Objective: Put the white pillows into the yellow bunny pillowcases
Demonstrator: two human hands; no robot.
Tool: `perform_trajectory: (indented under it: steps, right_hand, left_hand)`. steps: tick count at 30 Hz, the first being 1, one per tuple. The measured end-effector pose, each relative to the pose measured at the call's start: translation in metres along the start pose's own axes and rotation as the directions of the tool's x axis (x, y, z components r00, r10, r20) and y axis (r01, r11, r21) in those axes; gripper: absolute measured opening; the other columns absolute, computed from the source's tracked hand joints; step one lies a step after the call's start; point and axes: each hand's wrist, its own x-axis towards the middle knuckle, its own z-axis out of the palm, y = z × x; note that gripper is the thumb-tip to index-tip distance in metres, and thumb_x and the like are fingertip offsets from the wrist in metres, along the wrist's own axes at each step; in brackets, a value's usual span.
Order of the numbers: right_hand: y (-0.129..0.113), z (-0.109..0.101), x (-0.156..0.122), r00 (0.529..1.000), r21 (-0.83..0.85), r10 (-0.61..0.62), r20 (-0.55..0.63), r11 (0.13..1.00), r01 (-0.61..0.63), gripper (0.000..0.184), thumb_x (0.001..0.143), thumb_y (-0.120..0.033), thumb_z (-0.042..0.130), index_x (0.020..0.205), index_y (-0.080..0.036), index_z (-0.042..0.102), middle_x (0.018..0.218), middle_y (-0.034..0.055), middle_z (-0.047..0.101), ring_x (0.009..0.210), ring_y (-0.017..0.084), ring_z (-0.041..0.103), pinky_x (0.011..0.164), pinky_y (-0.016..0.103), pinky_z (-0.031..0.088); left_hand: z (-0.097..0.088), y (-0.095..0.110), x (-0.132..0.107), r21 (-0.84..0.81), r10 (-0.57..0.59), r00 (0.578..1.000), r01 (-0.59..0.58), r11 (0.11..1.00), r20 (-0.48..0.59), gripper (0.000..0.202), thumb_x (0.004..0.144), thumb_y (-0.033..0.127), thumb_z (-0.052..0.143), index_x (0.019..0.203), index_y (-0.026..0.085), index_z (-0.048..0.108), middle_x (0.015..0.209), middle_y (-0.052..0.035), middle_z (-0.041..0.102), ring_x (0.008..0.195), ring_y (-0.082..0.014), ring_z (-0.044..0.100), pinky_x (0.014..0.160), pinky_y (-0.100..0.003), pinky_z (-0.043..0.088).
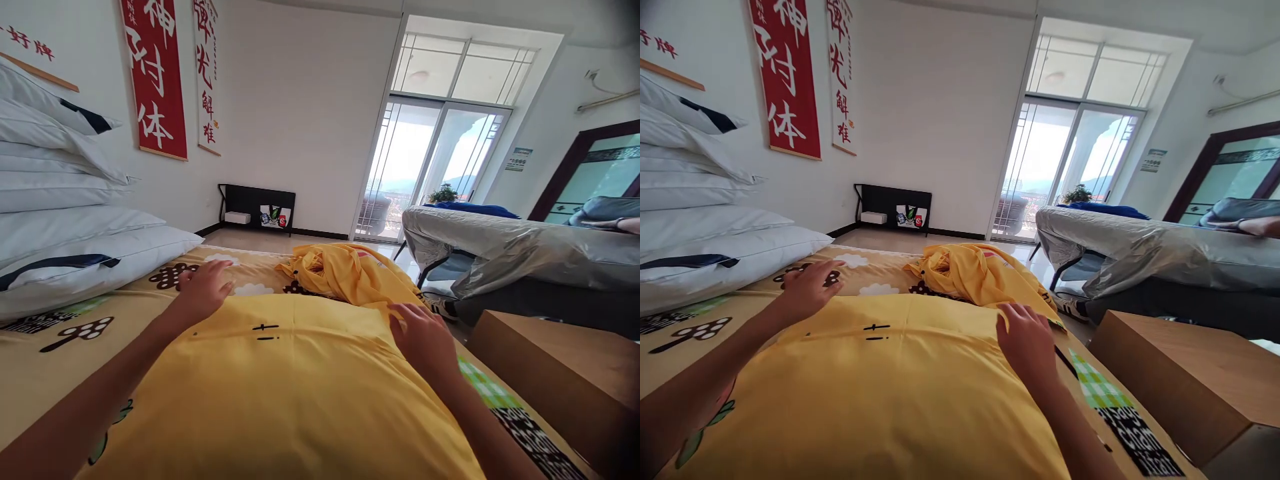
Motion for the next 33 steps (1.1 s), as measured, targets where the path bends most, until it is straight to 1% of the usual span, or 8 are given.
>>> perform_trajectory:
  steps: [4,8,11,14,17,22,29,33]
  right_hand:
    - [-0.093,0.009,0.069,0.995,0.105,-0.038,0.089,0.994,0.028,0.037,0.087,-0.016,0.039,0.114,-0.018,0.064,0.122,0.01,0.065,0.116,0.023,0.056,0.103,0.04,0.034]
    - [-0.129,0.088,0.052,0.963,0.163,-0.063,0.261,0.986,0.021,0.033,0.091,-0.019,0.039,0.113,-0.015,0.064,0.12,0.0127,0.066,0.116,0.024,0.056,0.102,0.039,0.035]
    - [-0.126,0.137,0.033,0.928,0.208,-0.072,0.366,0.978,-0.006,0.036,0.095,-0.023,0.035,0.119,-0.016,0.062,0.128,0.0113,0.063,0.118,0.023,0.056,0.102,0.037,0.036]
    - [-0.104,0.156,0.04,0.901,0.227,-0.071,0.429,0.973,-0.031,0.039,0.097,-0.027,0.032,0.116,-0.019,0.064,0.125,0.0099,0.065,0.117,0.024,0.057,0.107,0.043,0.03]
    - [-0.062,0.158,0.054,0.859,0.234,-0.066,0.508,0.97,-0.063,0.04,0.097,-0.035,0.033,0.11,-0.023,0.069,0.123,0.0064,0.067,0.117,0.024,0.057,0.108,0.044,0.028]
    - [0.014,0.169,0.046,0.797,0.142,0.143,0.587,0.951,-0.275,0.049,0.097,-0.04,0.026,0.133,-0.029,0.057,0.142,0.0038,0.053,0.134,0.024,0.044,0.109,0.044,0.031]
    - [0.038,0.184,0.032,0.747,0.046,0.341,0.571,0.895,-0.444,0.052,0.096,-0.04,0.022,0.127,-0.025,0.061,0.136,0.009,0.058,0.128,0.026,0.05,0.105,0.049,0.034]
    - [0.051,0.174,0.021,0.729,-0.016,0.444,0.521,0.859,-0.511,0.051,0.093,-0.034,0.024,0.121,-0.014,0.062,0.126,0.0187,0.063,0.118,0.031,0.058,0.098,0.051,0.039]
  left_hand:
    - [0.019,0.105,0.048,-0.001,0.135,0.988,-0.135,0.991,0.07,0.035,0.093,0.029,0.039,0.122,0.022,0.058,0.135,-0.01,0.056,0.134,-0.027,0.039,0.112,-0.058,0.019]
    - [0.104,0.123,0.013,-0.021,0.152,0.96,-0.152,0.988,0.234,0.047,0.097,0.031,0.03,0.139,0.02,0.047,0.15,-0.0113,0.042,0.141,-0.0235,0.031,0.115,-0.054,0.019]
    - [0.163,0.104,-0.019,-0.011,0.095,0.918,-0.099,0.995,0.386,0.047,0.095,0.029,0.031,0.137,0.018,0.051,0.146,-0.0119,0.048,0.137,-0.023,0.04,0.113,-0.05,0.027]
    - [0.185,0.071,-0.009,0.002,0.047,0.895,-0.054,0.999,0.444,0.048,0.094,0.036,0.032,0.135,0.021,0.053,0.149,-0.0098,0.045,0.139,-0.025,0.037,0.115,-0.052,0.023]
    - [0.175,0.019,0.015,0.027,-0.033,0.876,0.022,0.999,0.482,0.047,0.093,0.042,0.034,0.126,0.023,0.061,0.141,-0.0096,0.053,0.136,-0.0292,0.042,0.113,-0.056,0.024]
    - [0.159,-0.067,0.004,0.051,-0.15,0.872,0.142,0.988,0.466,0.053,0.095,0.036,0.023,0.129,0.018,0.06,0.142,-0.0075,0.053,0.134,-0.0218,0.046,0.113,-0.036,0.032]
    - [0.167,-0.082,-0.007,0.029,-0.196,0.916,0.199,0.98,0.351,0.043,0.093,0.036,0.033,0.124,0.025,0.061,0.14,-0.0048,0.055,0.135,-0.0222,0.044,0.115,-0.042,0.026]
    - [0.153,-0.104,-0.011,0.026,-0.295,0.929,0.297,0.954,0.223,0.053,0.095,0.038,0.026,0.141,0.019,0.043,0.152,-0.0109,0.039,0.141,-0.0246,0.035,0.113,-0.044,0.028]
